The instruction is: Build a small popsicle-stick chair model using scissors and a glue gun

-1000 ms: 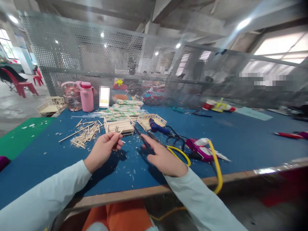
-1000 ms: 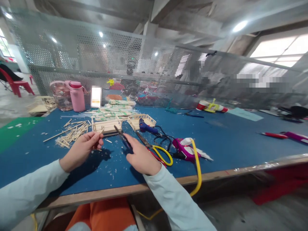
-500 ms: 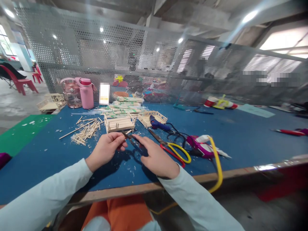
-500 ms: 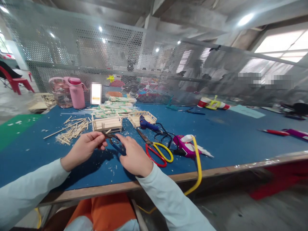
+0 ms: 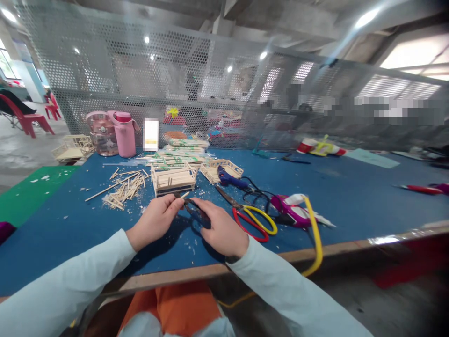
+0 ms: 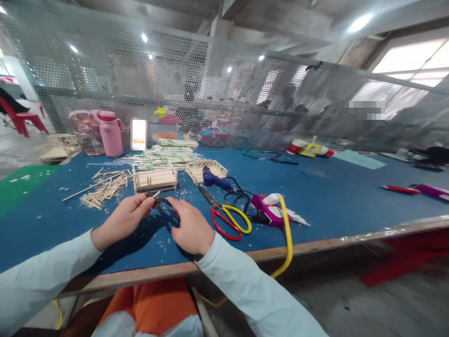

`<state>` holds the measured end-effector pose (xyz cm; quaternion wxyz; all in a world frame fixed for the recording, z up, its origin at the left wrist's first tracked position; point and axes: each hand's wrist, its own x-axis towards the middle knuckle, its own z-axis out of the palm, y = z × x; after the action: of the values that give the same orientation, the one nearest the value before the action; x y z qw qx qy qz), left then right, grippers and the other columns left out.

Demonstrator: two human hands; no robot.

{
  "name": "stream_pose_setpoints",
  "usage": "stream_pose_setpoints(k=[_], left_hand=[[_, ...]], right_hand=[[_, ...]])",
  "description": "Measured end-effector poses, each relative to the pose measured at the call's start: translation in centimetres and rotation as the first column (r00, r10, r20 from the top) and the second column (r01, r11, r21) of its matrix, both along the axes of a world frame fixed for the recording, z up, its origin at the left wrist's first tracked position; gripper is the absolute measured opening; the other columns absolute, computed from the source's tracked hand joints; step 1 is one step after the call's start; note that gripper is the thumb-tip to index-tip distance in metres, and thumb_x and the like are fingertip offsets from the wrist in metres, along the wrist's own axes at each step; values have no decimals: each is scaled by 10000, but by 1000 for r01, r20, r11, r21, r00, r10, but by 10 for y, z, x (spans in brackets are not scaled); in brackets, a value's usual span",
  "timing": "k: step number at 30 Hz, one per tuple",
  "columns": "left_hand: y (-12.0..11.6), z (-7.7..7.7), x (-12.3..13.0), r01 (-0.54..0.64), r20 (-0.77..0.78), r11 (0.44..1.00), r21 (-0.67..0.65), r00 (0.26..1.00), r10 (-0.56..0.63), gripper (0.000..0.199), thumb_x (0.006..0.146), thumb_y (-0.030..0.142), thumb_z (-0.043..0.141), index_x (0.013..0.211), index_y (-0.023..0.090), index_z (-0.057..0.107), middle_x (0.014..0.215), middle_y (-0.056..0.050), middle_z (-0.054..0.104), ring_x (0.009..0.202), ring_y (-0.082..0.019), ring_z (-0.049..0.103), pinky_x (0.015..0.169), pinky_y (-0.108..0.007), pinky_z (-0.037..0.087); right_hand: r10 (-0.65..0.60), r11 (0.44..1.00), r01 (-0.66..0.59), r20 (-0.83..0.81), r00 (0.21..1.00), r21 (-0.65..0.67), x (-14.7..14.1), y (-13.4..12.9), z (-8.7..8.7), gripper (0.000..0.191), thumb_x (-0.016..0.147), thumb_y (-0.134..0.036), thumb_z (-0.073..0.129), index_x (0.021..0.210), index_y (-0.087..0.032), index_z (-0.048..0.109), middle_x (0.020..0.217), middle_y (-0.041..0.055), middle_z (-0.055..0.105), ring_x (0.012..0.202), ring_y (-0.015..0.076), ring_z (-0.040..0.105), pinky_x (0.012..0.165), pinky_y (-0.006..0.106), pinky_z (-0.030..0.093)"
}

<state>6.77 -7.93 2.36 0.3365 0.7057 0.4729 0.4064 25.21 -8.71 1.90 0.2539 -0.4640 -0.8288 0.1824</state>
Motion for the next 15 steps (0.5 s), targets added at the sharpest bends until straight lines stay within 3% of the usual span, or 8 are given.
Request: stream_pose_setpoints(k=[8,12,15], left_hand=[[-3,4,-1,-73,-40,995,69,996,76,365,856,422,436,573,191,439,525,40,417,534,-116,375,519,-243,267],[-2,4,1,-108,-42,994,15,993,108,384,851,442,443,563,189,462,498,39,410,511,-114,356,498,-245,253],[2,2,2,-42,-26,999,-27,999,41,394,860,460,430,576,189,461,481,49,393,478,-102,323,472,-240,236]], right_hand=[[-189,972,177,63,980,151,-13,-14,-5,745,648,-88,502,1387,-117,406,1139,157,559,1095,291,501,966,433,422],[-320,926,267,180,930,267,-15,-15,1,742,644,-123,532,1380,-100,438,1023,178,567,983,337,518,874,493,430],[-266,952,241,119,957,186,-10,-12,3,721,633,-115,521,1352,-119,478,1042,167,587,993,322,536,896,469,428]])
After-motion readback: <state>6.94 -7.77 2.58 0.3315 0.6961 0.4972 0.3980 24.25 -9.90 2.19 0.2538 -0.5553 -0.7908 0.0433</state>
